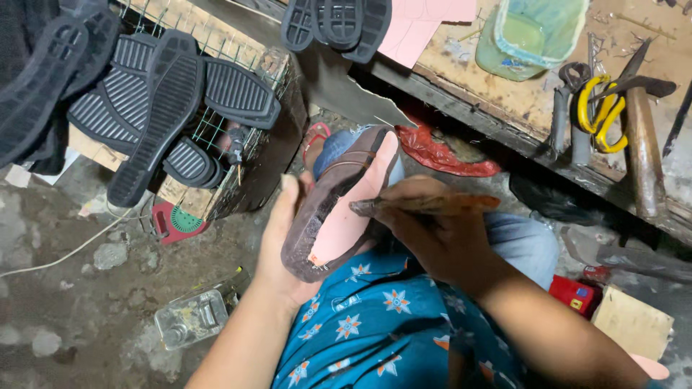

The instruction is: The person applies glue to the edges of a brown shoe using a brush. They repeatedly dip the brush into a container and spread the adhesive along the shoe's seams and sole edge.

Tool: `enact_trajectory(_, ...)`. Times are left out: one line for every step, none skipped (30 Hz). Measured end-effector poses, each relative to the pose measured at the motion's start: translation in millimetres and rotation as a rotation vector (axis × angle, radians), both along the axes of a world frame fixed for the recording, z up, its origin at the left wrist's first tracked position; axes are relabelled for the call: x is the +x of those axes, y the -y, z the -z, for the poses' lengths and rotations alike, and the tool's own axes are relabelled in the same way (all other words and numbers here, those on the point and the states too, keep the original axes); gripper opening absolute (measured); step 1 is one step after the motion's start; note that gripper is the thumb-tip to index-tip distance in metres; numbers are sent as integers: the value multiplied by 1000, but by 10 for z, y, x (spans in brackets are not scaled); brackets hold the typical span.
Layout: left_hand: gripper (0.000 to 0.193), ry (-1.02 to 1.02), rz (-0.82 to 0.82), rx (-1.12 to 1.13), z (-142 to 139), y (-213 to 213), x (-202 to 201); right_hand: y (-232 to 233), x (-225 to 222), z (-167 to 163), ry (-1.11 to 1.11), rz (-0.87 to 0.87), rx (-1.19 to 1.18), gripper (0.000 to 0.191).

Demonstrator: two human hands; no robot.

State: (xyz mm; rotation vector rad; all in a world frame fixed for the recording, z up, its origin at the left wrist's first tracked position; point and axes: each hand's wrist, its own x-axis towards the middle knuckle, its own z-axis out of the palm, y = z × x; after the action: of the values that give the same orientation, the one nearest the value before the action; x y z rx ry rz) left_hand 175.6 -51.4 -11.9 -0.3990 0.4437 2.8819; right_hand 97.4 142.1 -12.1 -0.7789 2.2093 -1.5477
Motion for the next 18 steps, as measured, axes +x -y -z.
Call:
enact_trajectory(86,-3,-29,-151,-11,22,51,21,-26,-7,-80,-12,-14,14)
enact_trajectory(90,-7,-58,-301,-21,39,111,36,-63,-15,-160,-22,-27,13)
enact_trajectory(94,-12,-87,-451,-31,50,168,44,-89,-28,-240,-31,-39,13)
enact_trajectory(99,-66,-98,-468,-40,55,213,51,-105,-40,-267,-30,-57,13)
enact_trajectory(105,-119,-107,-484,-55,51,265,59,-116,-50,-291,-29,-75,13)
enact_trajectory(110,-171,-114,-499,-70,45,307,62,-121,-60,-315,-25,-93,13)
enact_trajectory(114,-236,-136,-526,-78,30,325,54,-126,-73,-295,-18,-104,13)
enact_trajectory(118,-300,-159,-552,-84,16,335,46,-124,-83,-274,-14,-117,13)
enact_trajectory(122,-364,-182,-579,-89,9,342,36,-117,-91,-253,-9,-130,13)
enact_trajectory(123,-404,-156,-697,-100,19,353,28,-100,-96,-118,17,-168,14)
enact_trajectory(125,-441,-130,-813,-110,28,372,17,-70,-99,19,41,-204,16)
enact_trajectory(130,-477,-104,-930,-111,28,383,5,-48,-101,159,62,-240,18)
enact_trajectory(128,-407,-111,-1054,-93,3,368,-13,-35,-105,125,40,-214,17)
enact_trajectory(126,-330,-119,-1176,-65,-48,348,-47,-17,-114,95,16,-186,16)
enact_trajectory(125,-248,-127,-1294,-45,-90,342,-72,-3,-118,68,-10,-156,15)
enact_trajectory(120,-204,-138,-1320,-34,-107,343,-71,8,-109,137,-19,-172,16)
enact_trajectory(115,-164,-151,-1347,-21,-117,332,-73,1,-98,203,-28,-191,18)
enact_trajectory(110,-127,-162,-1371,-8,-122,317,-79,-26,-86,267,-33,-207,20)
